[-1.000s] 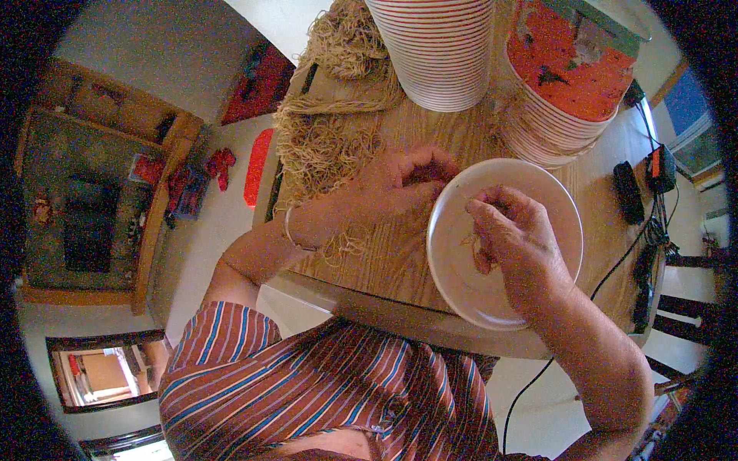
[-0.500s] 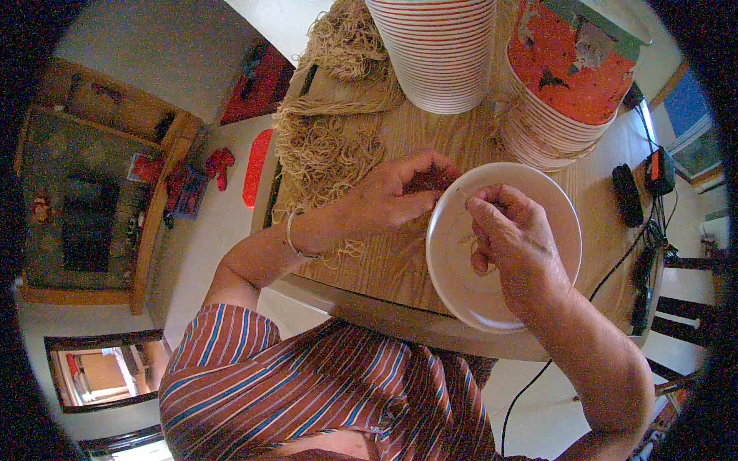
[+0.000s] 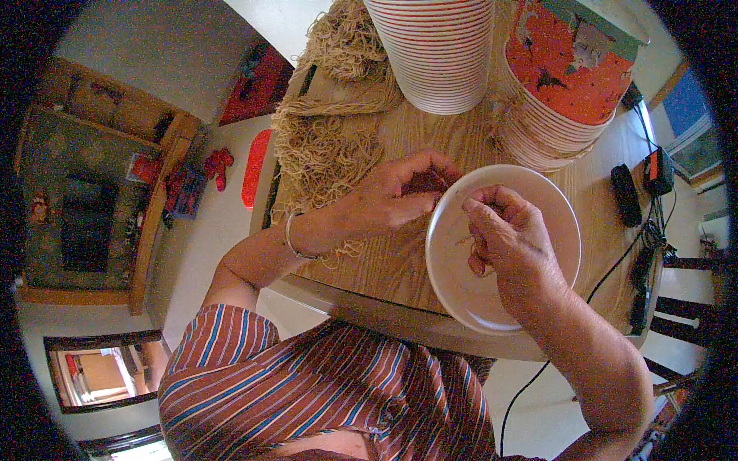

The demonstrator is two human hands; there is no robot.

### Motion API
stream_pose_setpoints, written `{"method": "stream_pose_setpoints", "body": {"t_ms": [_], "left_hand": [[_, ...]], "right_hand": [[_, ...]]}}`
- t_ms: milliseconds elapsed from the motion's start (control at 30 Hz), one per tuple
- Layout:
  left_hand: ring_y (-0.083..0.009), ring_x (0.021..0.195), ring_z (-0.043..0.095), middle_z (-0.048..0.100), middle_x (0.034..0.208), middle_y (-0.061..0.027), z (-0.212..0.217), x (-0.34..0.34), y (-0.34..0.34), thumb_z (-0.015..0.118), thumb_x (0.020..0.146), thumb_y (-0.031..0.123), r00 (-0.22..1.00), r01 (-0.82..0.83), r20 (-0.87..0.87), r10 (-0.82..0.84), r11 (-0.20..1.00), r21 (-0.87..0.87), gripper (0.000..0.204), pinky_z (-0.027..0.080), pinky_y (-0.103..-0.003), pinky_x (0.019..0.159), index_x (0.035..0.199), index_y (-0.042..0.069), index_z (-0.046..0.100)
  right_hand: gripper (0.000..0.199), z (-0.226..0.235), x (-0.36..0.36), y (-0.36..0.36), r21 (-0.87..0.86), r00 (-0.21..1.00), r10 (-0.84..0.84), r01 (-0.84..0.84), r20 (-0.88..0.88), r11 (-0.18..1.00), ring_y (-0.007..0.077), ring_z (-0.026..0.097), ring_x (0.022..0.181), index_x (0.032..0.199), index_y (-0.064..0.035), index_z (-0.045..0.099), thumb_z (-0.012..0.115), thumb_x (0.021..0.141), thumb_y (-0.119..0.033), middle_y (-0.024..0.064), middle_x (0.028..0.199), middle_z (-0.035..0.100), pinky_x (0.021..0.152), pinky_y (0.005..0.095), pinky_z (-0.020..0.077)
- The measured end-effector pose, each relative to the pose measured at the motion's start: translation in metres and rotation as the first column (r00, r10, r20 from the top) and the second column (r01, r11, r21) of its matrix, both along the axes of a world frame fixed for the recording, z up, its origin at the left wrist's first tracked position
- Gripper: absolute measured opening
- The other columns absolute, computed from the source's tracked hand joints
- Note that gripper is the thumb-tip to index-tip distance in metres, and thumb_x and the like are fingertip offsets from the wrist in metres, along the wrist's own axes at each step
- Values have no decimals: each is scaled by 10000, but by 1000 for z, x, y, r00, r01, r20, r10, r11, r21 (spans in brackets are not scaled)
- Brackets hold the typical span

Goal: Untying and sorting rubber bands into paper cups.

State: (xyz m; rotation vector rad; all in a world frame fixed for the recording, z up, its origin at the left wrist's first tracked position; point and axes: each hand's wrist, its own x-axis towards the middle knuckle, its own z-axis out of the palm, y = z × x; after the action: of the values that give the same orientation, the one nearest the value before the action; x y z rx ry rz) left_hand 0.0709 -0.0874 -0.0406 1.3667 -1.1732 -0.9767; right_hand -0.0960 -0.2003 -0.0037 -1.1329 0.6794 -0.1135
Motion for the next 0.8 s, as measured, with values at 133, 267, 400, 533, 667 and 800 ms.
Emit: {"method": "stream_pose_setpoints", "body": {"t_ms": [133,267,400,533,667,800], "left_hand": [[-164,909,612,628,976,-90,4,-1,1,532,859,58,1000,9,-11,-9,1000,10,268,489,-305,832,1120,-1,516],[-172,915,615,630,983,-96,-2,0,2,542,854,66,1000,8,-20,-8,1000,0,278,490,-309,843,1122,-2,516],[-174,914,616,629,991,-101,0,-2,2,546,848,63,1000,7,-2,-7,1000,23,288,491,-316,843,1127,-1,513],[-173,918,615,628,1003,-103,-1,-2,3,548,843,60,1000,11,-4,-11,1000,9,293,490,-320,842,1128,0,512],[-169,918,612,626,1001,-98,-1,-2,4,542,835,51,1000,12,1,-12,1000,17,293,488,-315,841,1122,1,515],[-168,915,610,623,992,-94,0,-3,4,532,828,44,1000,18,-13,-18,1000,7,293,488,-312,840,1118,3,517]], "right_hand": [[143,0,0,0,-7,1000,12,-12,2,1000,66,429,515,917,-51,564,595,902,-189,-22,661,463,414,237,387],[145,1,-1,1,-2,1000,19,-19,-6,1000,63,431,522,920,-50,562,596,902,-190,-23,660,461,415,238,390],[145,0,-1,2,1,1000,13,-13,-4,1000,60,426,520,920,-45,558,589,907,-186,-24,655,457,416,234,392],[142,0,-2,3,-4,1000,2,-2,-3,1000,59,422,515,918,-40,556,581,912,-180,-25,649,456,416,230,392],[145,0,-3,3,8,1000,-1,1,3,1000,59,421,508,923,-35,558,577,914,-178,-27,643,455,415,231,392],[146,0,-2,4,9,1000,-9,10,-18,1000,60,424,502,925,-31,564,576,914,-176,-27,642,459,413,229,391]]}}
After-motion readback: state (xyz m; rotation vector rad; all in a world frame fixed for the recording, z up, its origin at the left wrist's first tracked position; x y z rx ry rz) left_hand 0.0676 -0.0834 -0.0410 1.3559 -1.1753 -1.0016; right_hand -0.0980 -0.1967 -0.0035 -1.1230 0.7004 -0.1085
